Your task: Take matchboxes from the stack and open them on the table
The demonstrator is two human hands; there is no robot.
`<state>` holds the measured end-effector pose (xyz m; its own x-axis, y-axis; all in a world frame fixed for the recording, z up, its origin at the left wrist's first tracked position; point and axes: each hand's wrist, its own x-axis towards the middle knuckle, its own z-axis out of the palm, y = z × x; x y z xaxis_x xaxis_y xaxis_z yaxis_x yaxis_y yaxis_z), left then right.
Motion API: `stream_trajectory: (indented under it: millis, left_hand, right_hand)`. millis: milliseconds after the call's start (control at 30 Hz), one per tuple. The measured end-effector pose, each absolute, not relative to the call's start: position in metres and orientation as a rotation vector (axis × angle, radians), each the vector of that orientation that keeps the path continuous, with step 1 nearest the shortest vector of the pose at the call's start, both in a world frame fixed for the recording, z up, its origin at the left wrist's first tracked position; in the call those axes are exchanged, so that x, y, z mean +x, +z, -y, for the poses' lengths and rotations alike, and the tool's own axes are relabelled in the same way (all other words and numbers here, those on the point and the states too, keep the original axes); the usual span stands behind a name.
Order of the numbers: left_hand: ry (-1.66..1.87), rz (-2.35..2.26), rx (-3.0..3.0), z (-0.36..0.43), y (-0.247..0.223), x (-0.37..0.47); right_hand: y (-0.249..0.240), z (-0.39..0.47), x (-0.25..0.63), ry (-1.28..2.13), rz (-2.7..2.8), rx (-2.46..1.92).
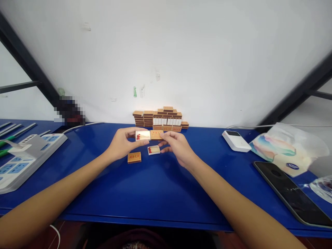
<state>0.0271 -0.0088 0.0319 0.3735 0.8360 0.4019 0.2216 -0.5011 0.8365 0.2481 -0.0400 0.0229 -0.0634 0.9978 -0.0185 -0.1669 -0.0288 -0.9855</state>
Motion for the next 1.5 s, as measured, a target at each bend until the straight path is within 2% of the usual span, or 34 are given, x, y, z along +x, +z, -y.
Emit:
stream_trajectory:
  millis: [133, 333, 600, 800, 1100, 1233, 1333, 1433, 1500]
  left_hand:
    - [1.162, -0.966, 1.911, 0.001, 0.034, 0.019]
    - [1.071, -1.042, 1.948, -0.007, 0.029, 0.013]
    - [1.019, -1.003, 1.973, -0.003, 0.029, 0.015]
    - [0.977, -1.006, 1.998, -0.004, 0.026, 0.017]
    - [0.831, -1.067, 2.037, -0.006, 0.028, 0.014]
    - [0.793, -1.037, 2.067, -0.011, 0.028, 0.009]
    - [0.704, -0.956, 2.082, -0.012, 0.029, 0.006]
    - [0.666, -0.845, 2.056, -0.01, 0.029, 0.009]
    - [0.709, -0.827, 2.018, -0.008, 0.029, 0.012]
  right_hand:
    - [0.024, 0.02, 0.274, 1.258, 1.04, -1.183]
    - [0.024, -0.024, 0.342, 0.767, 0.922, -1.436]
    - [0.004, -0.067, 0.384, 0.776, 0.998, -1.614]
    - [-0.014, -0.073, 0.42, 0.557, 1.168, -1.821]
    - [-0.012, -0.066, 0.401, -0.12, 1.673, -2.255]
    - [0.008, -0.041, 0.372, -0.361, 1.698, -2.114]
    - [0.024, -0.019, 0.332, -0.12, 1.8, -1.74]
    - [0.033, 0.005, 0.283, 0.461, 1.968, -1.316]
    - [0.034, 0.017, 0.258, 0.749, 1.97, -1.216]
